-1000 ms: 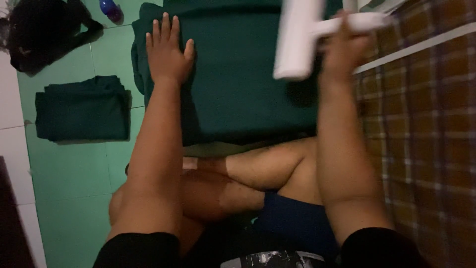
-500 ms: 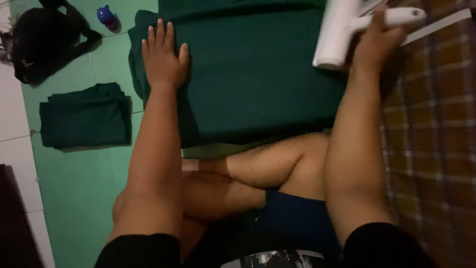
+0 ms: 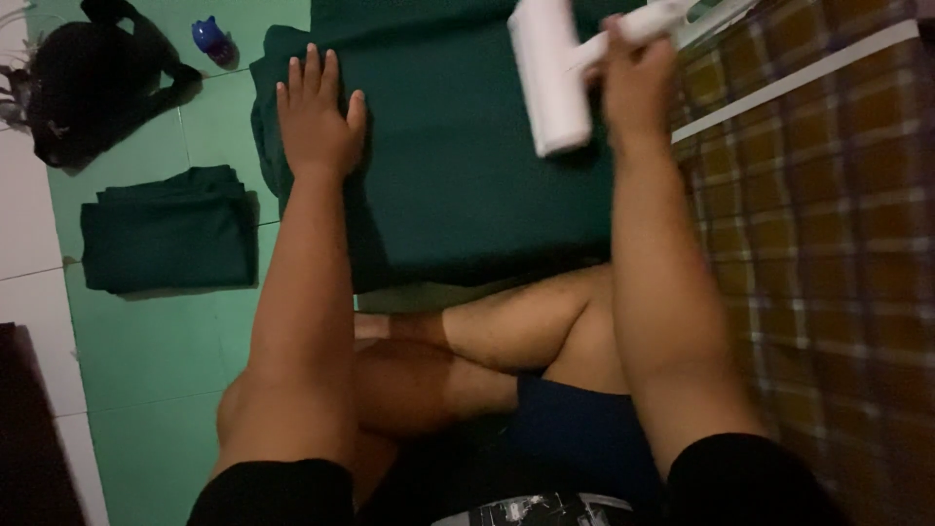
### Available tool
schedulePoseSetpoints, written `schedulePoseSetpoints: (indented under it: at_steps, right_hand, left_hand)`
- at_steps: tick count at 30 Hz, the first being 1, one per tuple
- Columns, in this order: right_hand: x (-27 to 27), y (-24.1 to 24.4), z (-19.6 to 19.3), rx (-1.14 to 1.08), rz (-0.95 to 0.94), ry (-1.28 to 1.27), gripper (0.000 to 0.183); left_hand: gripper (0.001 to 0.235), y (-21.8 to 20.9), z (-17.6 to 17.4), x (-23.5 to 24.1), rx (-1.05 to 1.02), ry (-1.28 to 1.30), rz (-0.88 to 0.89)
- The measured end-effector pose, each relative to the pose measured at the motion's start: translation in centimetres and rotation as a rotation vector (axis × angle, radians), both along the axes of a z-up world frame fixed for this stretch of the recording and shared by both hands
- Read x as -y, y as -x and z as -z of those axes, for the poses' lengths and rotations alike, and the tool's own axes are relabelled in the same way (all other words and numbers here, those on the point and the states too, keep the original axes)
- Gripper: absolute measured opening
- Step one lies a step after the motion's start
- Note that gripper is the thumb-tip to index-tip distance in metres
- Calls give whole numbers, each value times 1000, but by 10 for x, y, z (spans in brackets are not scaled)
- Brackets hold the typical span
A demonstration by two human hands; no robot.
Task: The person uses a lint roller to remove lint from a dark green fabric laid on the floor. They roll the sticky roller back and forth across the surface, occasionally lifting it to inspect the collected lint. The person also briefly uses scissors to trim a loose thread before resuming rolling.
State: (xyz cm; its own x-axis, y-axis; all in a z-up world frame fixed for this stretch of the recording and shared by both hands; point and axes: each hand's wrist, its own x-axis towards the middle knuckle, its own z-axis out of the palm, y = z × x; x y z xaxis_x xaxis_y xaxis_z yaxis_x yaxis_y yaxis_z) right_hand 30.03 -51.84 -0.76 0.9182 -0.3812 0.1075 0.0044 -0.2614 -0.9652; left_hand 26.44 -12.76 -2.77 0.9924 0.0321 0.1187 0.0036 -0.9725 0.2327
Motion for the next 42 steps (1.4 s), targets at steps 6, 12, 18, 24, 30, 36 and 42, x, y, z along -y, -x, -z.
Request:
schedulePoseSetpoints:
  at_steps: [6, 12, 18, 24, 30, 36, 42]
  right_hand:
    - [52, 20, -37, 19, 434, 34, 41]
    - [-14, 33, -12, 165, -18, -479, 22]
    - [-29, 30, 4, -143, -170, -134, 12]
    - [80, 29, -32, -220, 515, 333, 35]
    - [111, -12, 59, 411, 366, -465, 37]
    - [13, 27, 24, 196, -247, -398, 21]
    - [7, 33, 27, 274, -275, -419, 23]
  left_hand:
    - [61, 1, -3, 2, -20, 6, -11]
    - [61, 1, -1, 3, 8, -21, -5]
    - [59, 1, -1, 2, -23, 23, -20]
    - [59, 1, 2, -1, 10, 15, -3]
    - [58, -1, 6, -2, 1, 9, -16]
    - [49, 9, -3, 1, 100, 101, 15]
    - [47, 29, -14, 3, 99, 34, 60]
